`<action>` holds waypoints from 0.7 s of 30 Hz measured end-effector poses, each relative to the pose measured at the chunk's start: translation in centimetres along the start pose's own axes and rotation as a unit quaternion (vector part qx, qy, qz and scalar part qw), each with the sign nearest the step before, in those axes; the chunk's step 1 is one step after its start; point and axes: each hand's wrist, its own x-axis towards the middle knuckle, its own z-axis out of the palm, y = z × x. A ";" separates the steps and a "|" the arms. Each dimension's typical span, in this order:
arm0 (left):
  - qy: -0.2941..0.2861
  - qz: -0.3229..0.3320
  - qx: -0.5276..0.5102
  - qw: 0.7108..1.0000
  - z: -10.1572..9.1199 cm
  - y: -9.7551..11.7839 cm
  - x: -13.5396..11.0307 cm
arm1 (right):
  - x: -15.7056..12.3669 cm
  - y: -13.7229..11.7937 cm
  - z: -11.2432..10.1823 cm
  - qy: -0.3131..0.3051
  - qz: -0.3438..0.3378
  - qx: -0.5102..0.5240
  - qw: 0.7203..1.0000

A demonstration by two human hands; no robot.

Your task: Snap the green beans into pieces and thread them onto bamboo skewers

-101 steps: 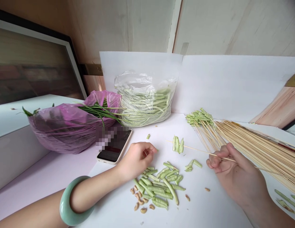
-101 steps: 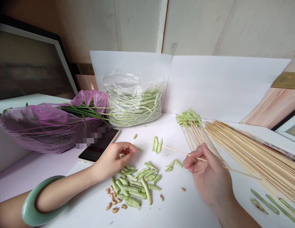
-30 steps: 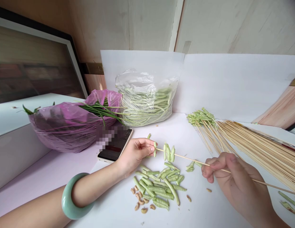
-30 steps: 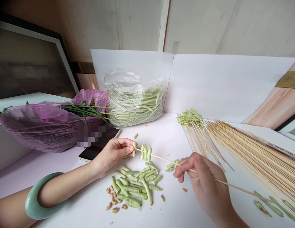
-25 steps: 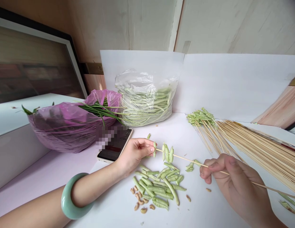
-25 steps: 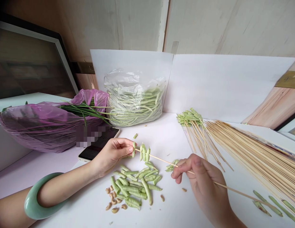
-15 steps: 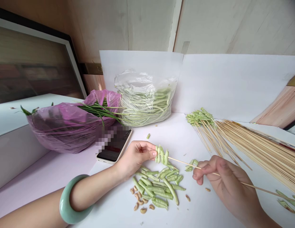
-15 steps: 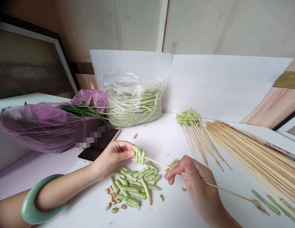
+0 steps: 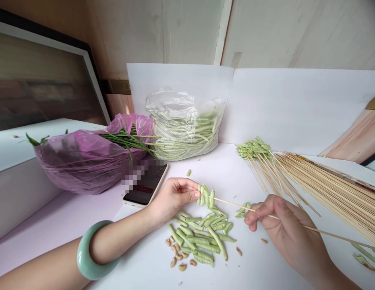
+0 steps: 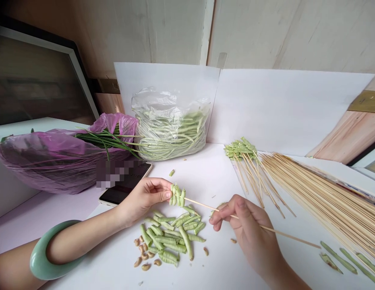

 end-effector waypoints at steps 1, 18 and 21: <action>0.006 0.003 0.008 1.000 -0.1 0.1 0.1 | 0.1 -0.2 -0.2 -0.004 0.010 -0.004 1.000; -0.046 0.130 0.593 0.793 -0.4 1.8 -0.9 | 1.1 -1.3 -1.6 0.090 0.015 -0.012 0.996; -0.112 0.146 0.580 0.793 -0.1 1.7 -1.3 | 1.1 -1.6 -1.0 0.121 0.011 -0.012 0.992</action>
